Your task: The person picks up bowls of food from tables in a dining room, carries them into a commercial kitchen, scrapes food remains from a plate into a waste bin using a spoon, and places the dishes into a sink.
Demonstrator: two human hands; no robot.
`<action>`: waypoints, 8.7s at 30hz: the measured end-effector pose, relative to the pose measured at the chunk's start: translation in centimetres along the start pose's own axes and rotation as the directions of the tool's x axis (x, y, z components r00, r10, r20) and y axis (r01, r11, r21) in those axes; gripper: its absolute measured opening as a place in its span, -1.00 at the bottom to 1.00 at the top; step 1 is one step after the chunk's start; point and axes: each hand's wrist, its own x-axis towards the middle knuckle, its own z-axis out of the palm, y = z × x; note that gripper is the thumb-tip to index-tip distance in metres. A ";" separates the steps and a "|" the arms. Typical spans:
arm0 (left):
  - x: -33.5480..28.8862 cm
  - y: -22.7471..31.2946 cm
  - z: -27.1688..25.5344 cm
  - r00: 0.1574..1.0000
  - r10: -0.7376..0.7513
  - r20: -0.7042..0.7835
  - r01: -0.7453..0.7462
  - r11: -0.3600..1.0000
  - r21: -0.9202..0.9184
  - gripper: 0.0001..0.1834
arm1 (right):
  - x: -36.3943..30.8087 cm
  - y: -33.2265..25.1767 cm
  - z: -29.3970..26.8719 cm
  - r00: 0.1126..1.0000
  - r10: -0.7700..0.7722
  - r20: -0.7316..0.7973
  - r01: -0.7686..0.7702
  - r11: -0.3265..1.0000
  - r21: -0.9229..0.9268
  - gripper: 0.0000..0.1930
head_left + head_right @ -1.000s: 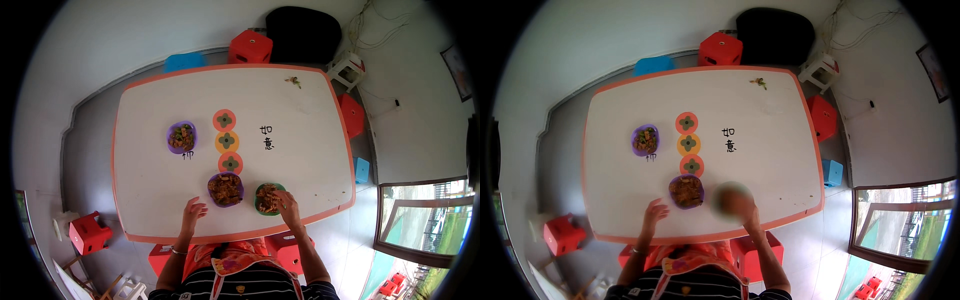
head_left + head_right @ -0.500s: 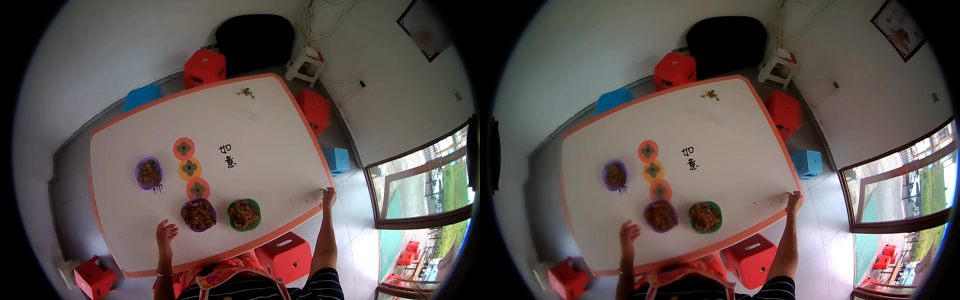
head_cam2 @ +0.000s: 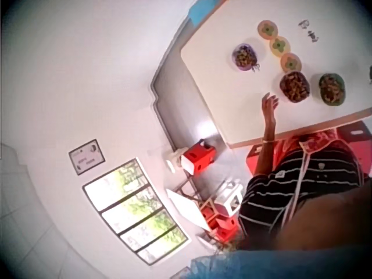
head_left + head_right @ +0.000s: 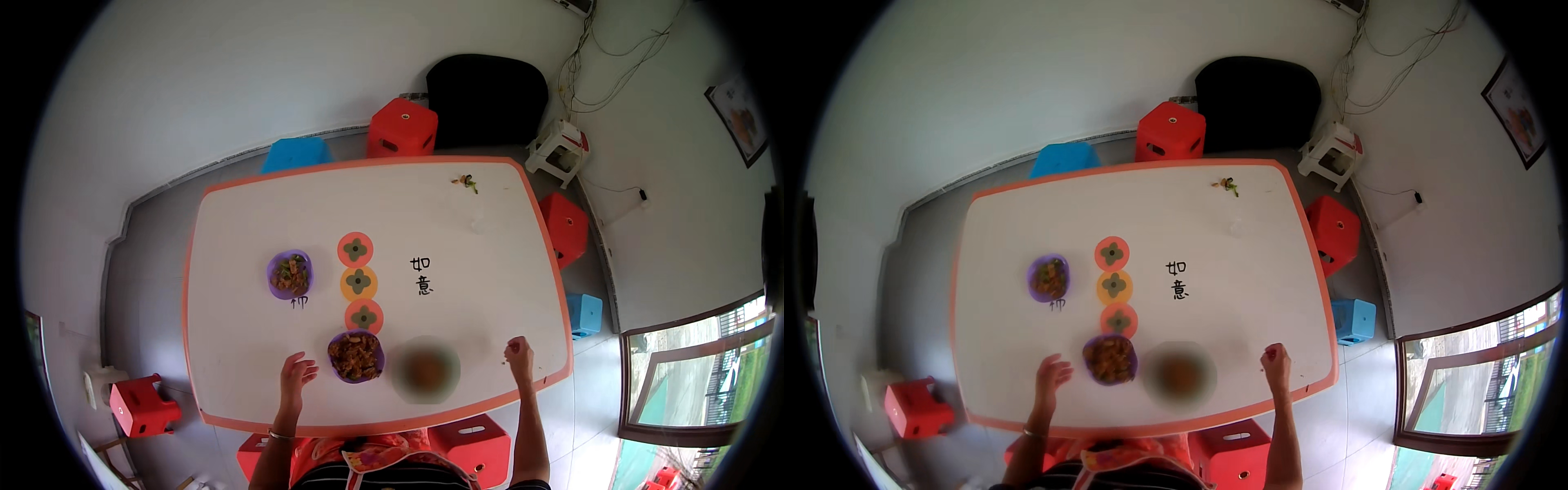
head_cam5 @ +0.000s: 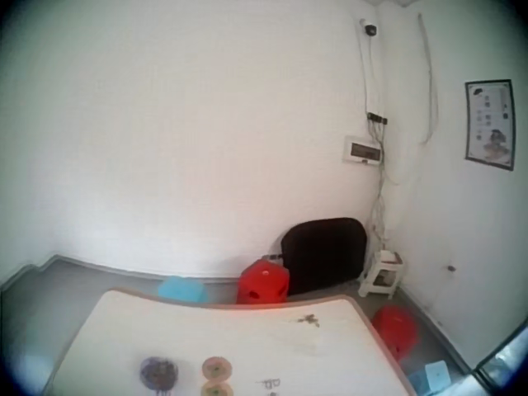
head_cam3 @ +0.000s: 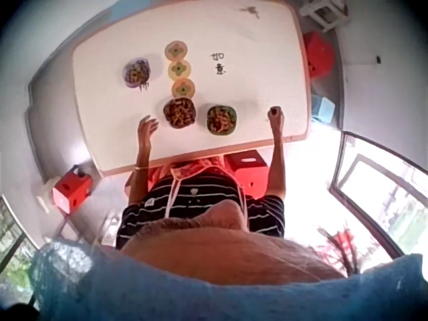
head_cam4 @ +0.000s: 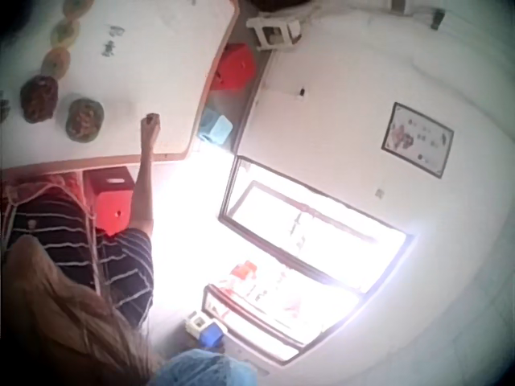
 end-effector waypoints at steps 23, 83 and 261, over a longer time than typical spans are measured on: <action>1.8 -0.9 -0.7 0.968 0.011 -0.251 -0.036 0.995 -0.097 -0.76 | 34.5 -17.4 9.4 0.923 -0.384 0.015 0.373 0.885 -0.278 -0.67; 5.3 4.0 3.7 0.929 0.356 0.103 -0.358 0.791 0.496 -0.78 | 3.4 -25.7 15.9 0.439 -0.050 0.897 -0.228 0.960 0.165 -0.84; -29.1 -22.8 4.2 0.410 -0.447 0.795 0.070 0.884 0.462 -0.62 | -65.5 7.5 -6.5 0.742 0.646 0.181 -0.427 0.247 0.870 -0.69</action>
